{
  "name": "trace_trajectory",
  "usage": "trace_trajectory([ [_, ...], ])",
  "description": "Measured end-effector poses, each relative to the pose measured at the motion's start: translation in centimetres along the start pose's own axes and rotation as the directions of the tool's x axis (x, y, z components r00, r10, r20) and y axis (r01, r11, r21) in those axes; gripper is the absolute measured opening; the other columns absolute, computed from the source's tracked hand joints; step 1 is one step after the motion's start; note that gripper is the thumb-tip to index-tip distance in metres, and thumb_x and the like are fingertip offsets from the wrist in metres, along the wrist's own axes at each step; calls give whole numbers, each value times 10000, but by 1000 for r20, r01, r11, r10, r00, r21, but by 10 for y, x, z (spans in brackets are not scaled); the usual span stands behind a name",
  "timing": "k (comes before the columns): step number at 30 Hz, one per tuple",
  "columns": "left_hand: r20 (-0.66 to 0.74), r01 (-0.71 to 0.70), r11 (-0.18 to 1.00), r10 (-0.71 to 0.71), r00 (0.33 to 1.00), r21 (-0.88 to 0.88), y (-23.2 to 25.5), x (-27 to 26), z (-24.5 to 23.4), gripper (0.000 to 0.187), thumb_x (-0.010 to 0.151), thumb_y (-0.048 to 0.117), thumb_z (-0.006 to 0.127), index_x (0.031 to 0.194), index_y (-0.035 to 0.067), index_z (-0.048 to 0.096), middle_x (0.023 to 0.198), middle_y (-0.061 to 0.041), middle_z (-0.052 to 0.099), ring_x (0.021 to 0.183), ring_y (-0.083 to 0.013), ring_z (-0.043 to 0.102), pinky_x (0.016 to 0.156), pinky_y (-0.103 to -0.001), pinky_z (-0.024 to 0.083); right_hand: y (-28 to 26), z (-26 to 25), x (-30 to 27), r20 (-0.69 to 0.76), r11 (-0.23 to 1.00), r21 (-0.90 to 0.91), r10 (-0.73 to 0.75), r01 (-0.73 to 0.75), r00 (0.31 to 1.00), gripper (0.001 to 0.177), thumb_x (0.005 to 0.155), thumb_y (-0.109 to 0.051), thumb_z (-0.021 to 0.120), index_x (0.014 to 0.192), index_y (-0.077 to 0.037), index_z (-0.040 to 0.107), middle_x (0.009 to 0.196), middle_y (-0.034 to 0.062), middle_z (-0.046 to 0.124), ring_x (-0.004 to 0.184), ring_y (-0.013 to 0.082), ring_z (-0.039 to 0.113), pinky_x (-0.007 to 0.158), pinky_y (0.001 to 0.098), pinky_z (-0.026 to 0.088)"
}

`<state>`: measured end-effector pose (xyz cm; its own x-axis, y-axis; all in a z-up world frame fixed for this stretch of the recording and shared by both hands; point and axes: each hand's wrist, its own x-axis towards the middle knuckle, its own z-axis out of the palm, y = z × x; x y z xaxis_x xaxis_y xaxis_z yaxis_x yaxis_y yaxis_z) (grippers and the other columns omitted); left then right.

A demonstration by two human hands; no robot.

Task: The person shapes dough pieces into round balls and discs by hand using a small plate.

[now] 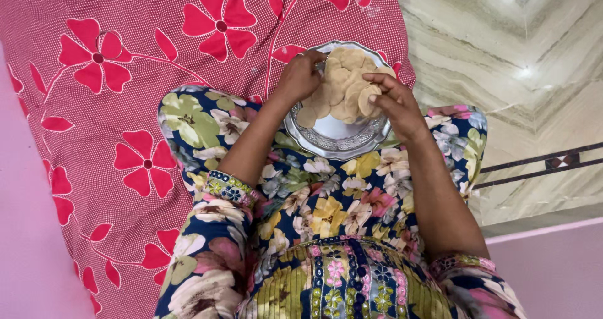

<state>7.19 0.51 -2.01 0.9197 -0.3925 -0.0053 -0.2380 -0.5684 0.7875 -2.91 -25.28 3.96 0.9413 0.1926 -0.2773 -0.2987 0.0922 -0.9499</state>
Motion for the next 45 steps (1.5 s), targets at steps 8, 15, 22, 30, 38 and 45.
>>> trace_trajectory([
  [8, -71, 132, 989, -137, 988, -64, 20, 15, 25, 408, 805, 202, 831, 1131, 10, 680, 941, -172, 724, 883, -349, 704, 767, -457, 548, -7, 7, -2, -255, 613, -790, -322, -5, 912, 392, 929, -127, 743, 1299, -37, 653, 1240, 162, 621, 1050, 290, 646, 936, 383, 535],
  [15, -215, 202, 979, -195, 957, 10, 21, 18, 55, 376, 714, 176, 871, 969, 62, 619, 833, -148, 716, 835, -360, 693, 735, -488, 534, 12, 8, 13, -141, 255, -966, -392, -40, 909, 562, 820, -131, 822, 1319, 20, 614, 1236, 242, 564, 1149, 438, 542, 972, 535, 444],
  [22, -113, 72, 997, -68, 991, 29, 17, 12, 61, 187, 820, 55, 710, 990, 59, 633, 940, -179, 710, 918, -382, 691, 803, -504, 537, 12, 16, 12, -146, 168, -982, -358, -91, 922, 404, 767, -58, 783, 1153, -27, 667, 1358, 217, 524, 1277, 420, 491, 1054, 506, 421],
  [30, 229, -29, 998, 42, 972, -60, 52, 19, 38, 604, 613, 310, 935, 1122, 122, 669, 1068, -147, 697, 1035, -357, 644, 864, -459, 530, 24, 9, 9, -138, 301, -954, -475, 12, 869, 527, 818, 38, 699, 1335, 6, 608, 1397, 212, 492, 1275, 425, 511, 1075, 499, 455],
  [38, 367, -116, 993, 95, 925, 36, 46, 10, 43, 567, 641, 303, 930, 1152, 201, 706, 1249, -50, 684, 1214, -325, 626, 1016, -456, 519, 20, -2, 11, -173, 304, -951, -376, -55, 910, 608, 813, -29, 762, 1387, 5, 563, 1284, 228, 476, 1163, 432, 536, 978, 526, 463],
  [45, 258, 20, 999, -29, 966, 38, 53, 25, 50, 987, 531, 284, 953, 1392, 137, 492, 1263, -198, 622, 1170, -394, 596, 927, -462, 519, 27, -5, 14, -214, 261, -956, -307, -134, 927, 442, 814, -67, 755, 1223, -16, 596, 1139, 206, 605, 1013, 438, 628, 864, 538, 498],
])
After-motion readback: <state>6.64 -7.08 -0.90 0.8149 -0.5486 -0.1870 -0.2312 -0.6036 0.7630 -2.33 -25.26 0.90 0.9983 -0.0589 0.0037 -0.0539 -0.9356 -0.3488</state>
